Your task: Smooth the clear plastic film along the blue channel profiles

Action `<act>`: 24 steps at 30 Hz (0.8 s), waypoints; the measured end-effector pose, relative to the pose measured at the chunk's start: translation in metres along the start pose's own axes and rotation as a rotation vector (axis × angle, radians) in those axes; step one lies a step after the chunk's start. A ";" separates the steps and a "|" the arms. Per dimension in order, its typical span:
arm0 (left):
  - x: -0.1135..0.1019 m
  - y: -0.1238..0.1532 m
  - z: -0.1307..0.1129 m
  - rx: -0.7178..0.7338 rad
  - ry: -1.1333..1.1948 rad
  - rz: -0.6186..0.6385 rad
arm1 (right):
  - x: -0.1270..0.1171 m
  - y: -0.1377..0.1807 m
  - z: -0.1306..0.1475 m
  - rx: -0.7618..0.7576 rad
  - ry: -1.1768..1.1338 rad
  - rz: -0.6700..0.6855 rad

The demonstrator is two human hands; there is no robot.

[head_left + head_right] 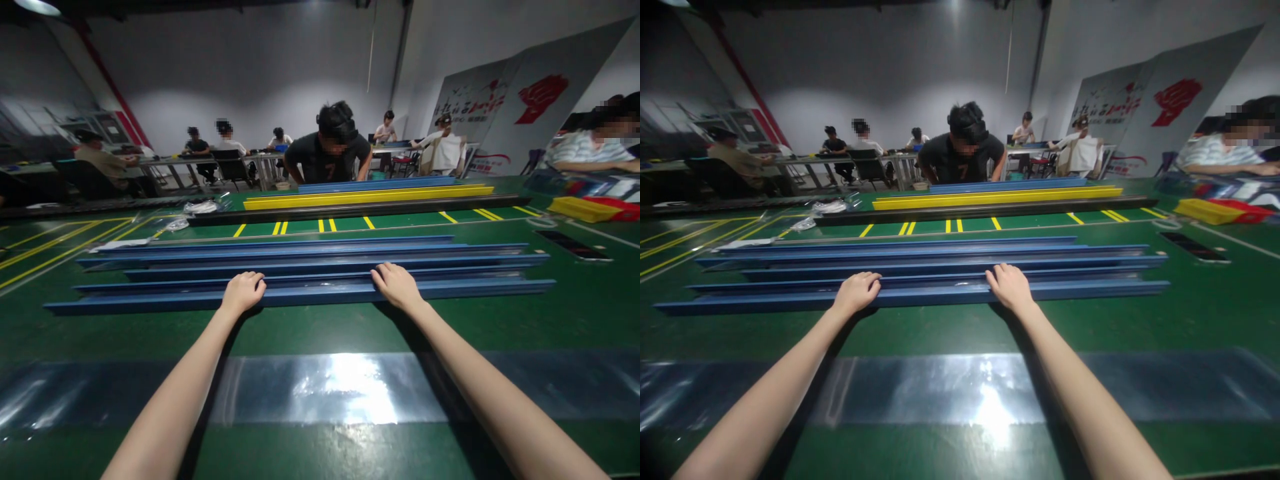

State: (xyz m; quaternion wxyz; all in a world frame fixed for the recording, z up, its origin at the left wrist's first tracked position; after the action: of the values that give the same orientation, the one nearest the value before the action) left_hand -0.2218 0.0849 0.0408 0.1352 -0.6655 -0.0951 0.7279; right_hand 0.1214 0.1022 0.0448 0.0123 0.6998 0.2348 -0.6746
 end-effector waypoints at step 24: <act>-0.029 -0.008 -0.161 0.296 0.169 -0.037 | -0.002 0.000 0.054 0.148 0.030 -0.132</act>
State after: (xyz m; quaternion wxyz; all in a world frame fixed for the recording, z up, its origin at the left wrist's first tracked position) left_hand -0.0586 0.0763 0.0556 0.2528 -0.6953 0.0127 0.6727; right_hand 0.0713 0.0832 0.0418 -0.0876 0.6919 0.2299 -0.6788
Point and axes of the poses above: each hand's wrist, its own y-axis away from the middle knuckle, its own x-axis out of the palm, z = x × y, the point moved 6 cm from there along -y, towards the middle knuckle, and after that the axes turned 4 degrees about -x, right-handed, at the moved point
